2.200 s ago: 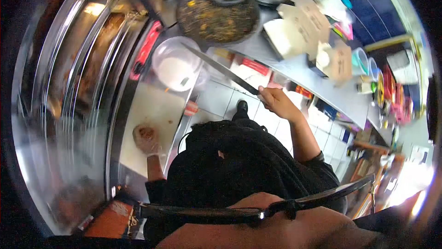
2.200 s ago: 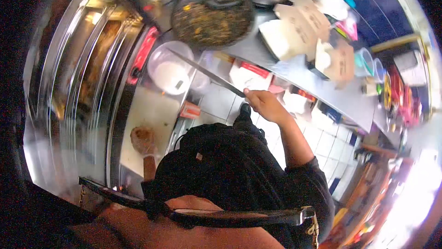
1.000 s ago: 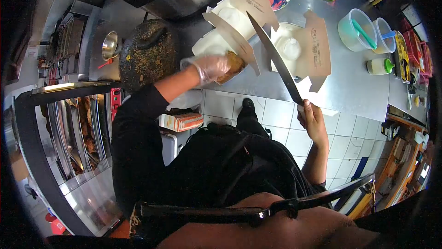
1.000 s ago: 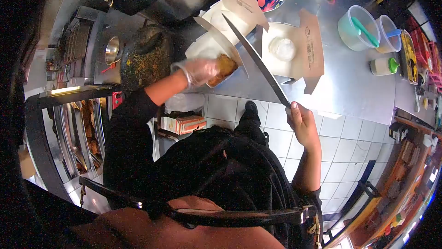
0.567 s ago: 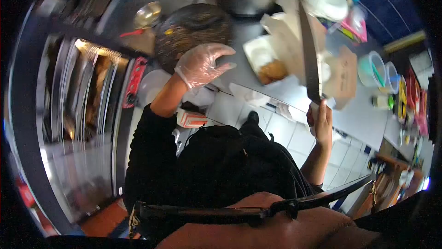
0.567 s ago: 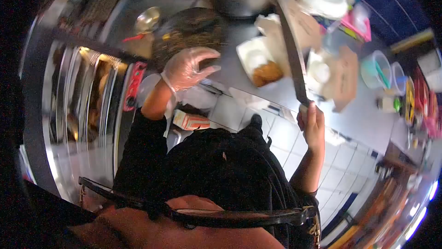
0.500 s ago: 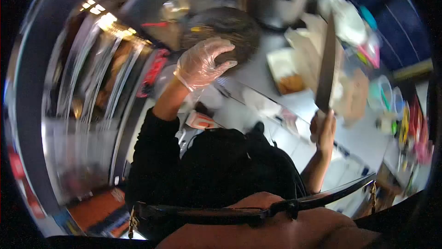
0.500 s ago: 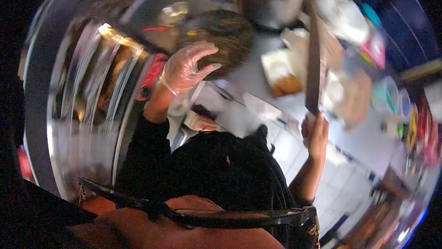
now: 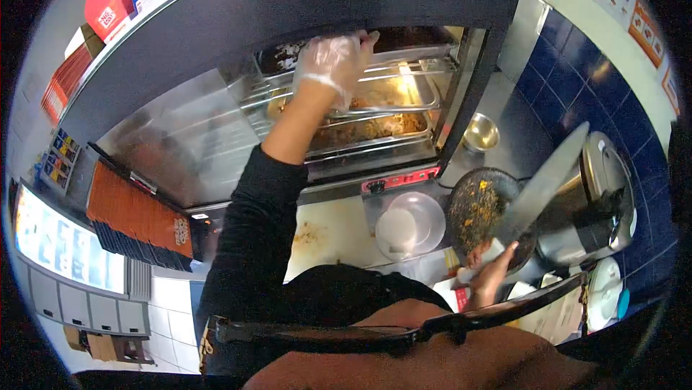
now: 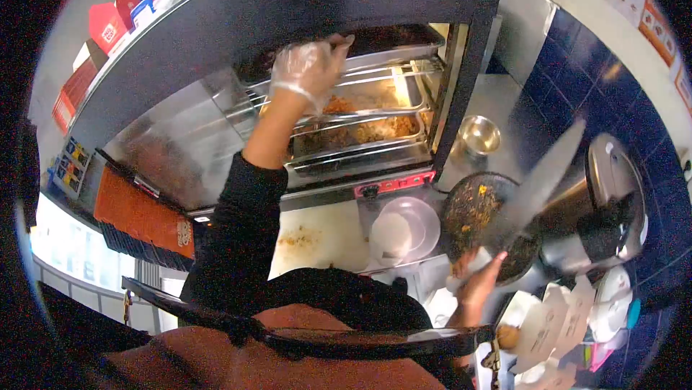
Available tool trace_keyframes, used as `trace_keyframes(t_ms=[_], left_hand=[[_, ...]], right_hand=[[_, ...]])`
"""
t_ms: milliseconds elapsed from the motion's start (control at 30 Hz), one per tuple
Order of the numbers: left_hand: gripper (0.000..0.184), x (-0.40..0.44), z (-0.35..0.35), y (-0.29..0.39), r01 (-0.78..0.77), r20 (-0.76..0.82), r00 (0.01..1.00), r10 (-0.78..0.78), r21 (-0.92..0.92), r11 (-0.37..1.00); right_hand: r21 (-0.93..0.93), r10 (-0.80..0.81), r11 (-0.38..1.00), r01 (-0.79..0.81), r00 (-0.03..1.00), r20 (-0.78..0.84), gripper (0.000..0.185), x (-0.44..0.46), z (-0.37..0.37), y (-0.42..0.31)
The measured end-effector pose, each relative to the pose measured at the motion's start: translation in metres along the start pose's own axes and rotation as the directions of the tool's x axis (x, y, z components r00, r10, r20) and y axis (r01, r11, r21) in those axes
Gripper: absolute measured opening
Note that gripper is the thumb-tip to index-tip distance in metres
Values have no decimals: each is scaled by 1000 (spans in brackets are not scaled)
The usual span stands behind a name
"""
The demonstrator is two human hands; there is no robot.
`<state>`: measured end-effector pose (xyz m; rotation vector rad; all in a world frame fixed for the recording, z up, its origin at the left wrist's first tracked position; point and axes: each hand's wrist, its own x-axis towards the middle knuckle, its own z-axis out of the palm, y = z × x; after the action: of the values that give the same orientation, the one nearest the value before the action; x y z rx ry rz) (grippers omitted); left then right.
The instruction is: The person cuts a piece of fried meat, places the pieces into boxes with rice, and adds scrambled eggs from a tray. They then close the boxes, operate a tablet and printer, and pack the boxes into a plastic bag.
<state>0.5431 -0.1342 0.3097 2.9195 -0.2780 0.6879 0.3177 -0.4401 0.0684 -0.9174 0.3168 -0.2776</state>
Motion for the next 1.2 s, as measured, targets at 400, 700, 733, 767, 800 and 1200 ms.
trace_keyframes(t_ms=[400,700,733,767,800,1200], left_hand=[[54,166,119,-71,-155,-66,974,217,504,850],[54,98,127,-124,-254,-66,886,459,760,598],[53,70,94,-86,-292,-82,913,399,551,782],[52,43,64,-52,-298,-85,934,346,348,889],[51,22,47,-32,-308,-89,940,330,203,930],[35,-182,58,-75,-703,-376,557,740,260,662]], right_hand=[[-279,220,952,-128,918,329,65,131,13,2],[-355,258,931,-83,837,482,60,148,10,-4],[-358,268,929,-91,832,485,60,147,12,-5],[-363,238,931,-46,828,507,61,147,15,-6],[-370,211,929,-1,822,528,62,146,16,-6],[-430,229,900,71,762,606,54,101,58,26]])
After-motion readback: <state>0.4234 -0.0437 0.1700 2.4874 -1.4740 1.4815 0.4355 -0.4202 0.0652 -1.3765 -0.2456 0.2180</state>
